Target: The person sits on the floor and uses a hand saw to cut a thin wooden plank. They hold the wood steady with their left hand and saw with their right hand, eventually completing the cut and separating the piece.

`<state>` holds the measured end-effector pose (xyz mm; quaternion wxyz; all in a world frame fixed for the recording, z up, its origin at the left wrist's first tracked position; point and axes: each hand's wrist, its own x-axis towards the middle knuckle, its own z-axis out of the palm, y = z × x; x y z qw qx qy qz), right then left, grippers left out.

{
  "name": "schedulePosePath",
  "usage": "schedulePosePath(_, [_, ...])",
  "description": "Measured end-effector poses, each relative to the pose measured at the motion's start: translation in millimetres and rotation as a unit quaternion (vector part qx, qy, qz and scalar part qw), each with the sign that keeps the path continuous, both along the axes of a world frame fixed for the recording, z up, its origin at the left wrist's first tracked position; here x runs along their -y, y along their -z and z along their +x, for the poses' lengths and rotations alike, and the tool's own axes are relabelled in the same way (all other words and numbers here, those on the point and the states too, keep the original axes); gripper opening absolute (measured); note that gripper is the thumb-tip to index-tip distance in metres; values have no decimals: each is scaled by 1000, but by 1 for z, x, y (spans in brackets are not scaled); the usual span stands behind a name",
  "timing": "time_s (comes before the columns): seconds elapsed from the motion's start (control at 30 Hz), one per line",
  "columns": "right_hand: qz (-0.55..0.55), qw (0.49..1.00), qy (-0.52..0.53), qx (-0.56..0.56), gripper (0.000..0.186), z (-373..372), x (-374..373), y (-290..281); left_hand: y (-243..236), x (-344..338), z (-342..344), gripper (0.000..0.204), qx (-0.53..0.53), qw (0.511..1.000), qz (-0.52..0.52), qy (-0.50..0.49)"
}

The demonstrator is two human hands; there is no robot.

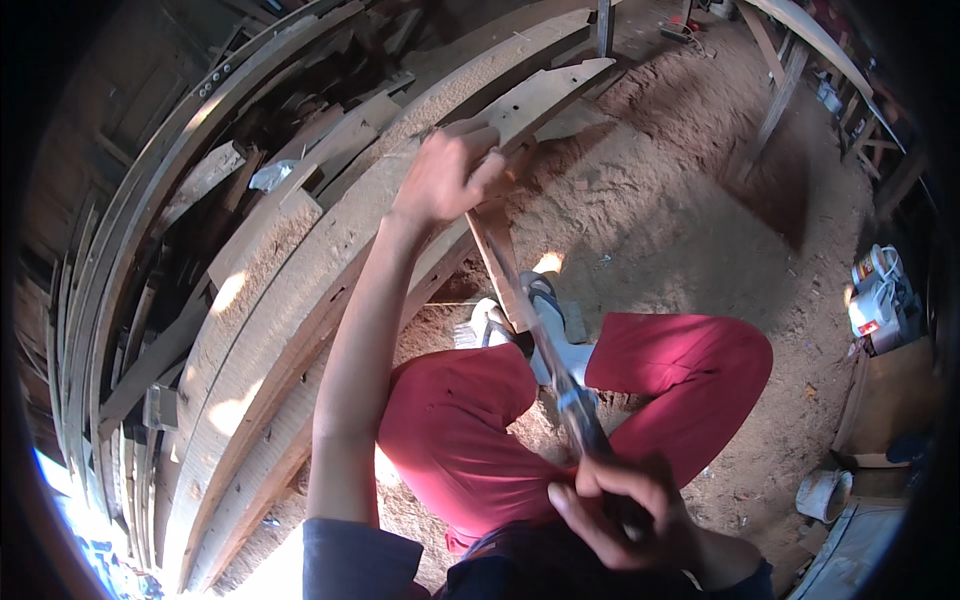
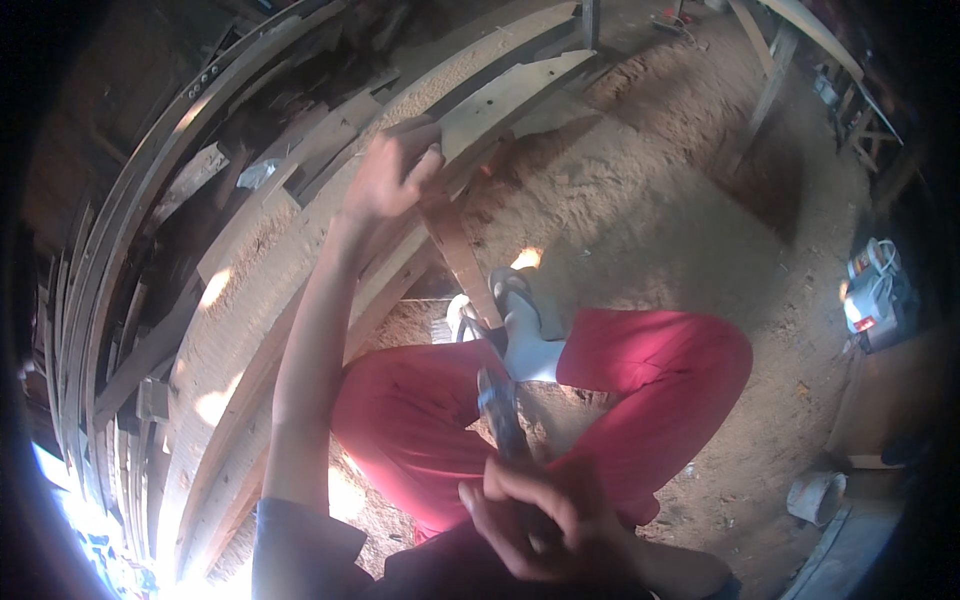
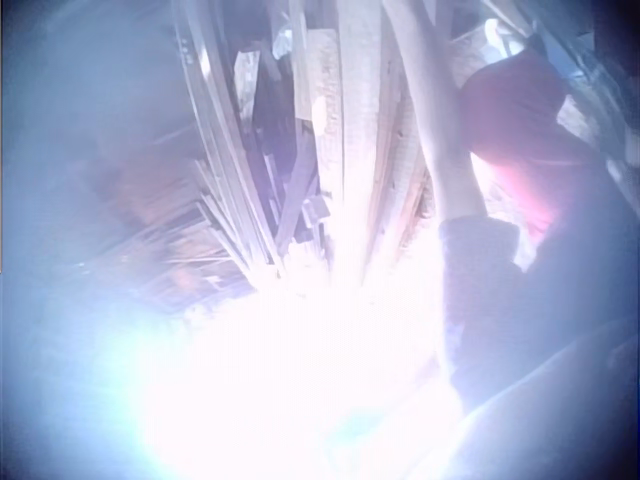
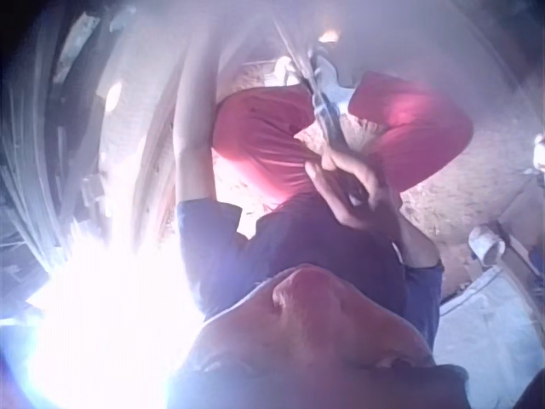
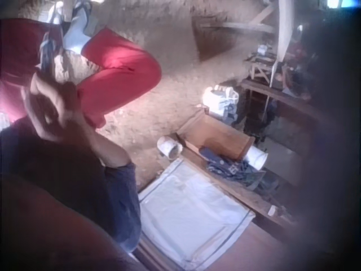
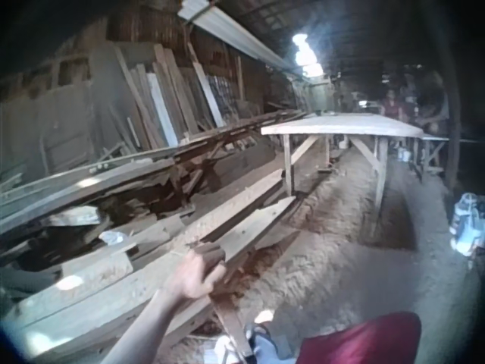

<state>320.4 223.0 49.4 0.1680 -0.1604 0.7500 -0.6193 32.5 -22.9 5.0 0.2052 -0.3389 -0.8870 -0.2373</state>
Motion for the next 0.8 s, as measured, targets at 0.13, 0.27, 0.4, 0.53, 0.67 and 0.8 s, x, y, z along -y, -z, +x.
schedulePosePath(0.13, [-35,999,2,-7,33,22,-15,3,7,15,-9,26,47,997,33,-46])
schedulePosePath(0.27, [-71,997,3,-24,32,-6,0,19,1,0,3,24,-9,1000,29,4])
schedulePosePath(0.4, [-23,998,-40,-52,34,10,-10,11,3,11,-4,23,22,999,34,-20])
schedulePosePath(0.53, [-41,999,-15,-18,35,6,-11,-2,0,12,-3,23,15,999,22,-35])
schedulePosePath(0.67, [-35,997,-5,-64,37,-10,-8,18,0,-5,-1,24,-2,1000,7,-6])
schedulePosePath(0.8, [-33,998,-32,36,37,12,-21,-13,5,15,-6,23,20,999,30,-38])
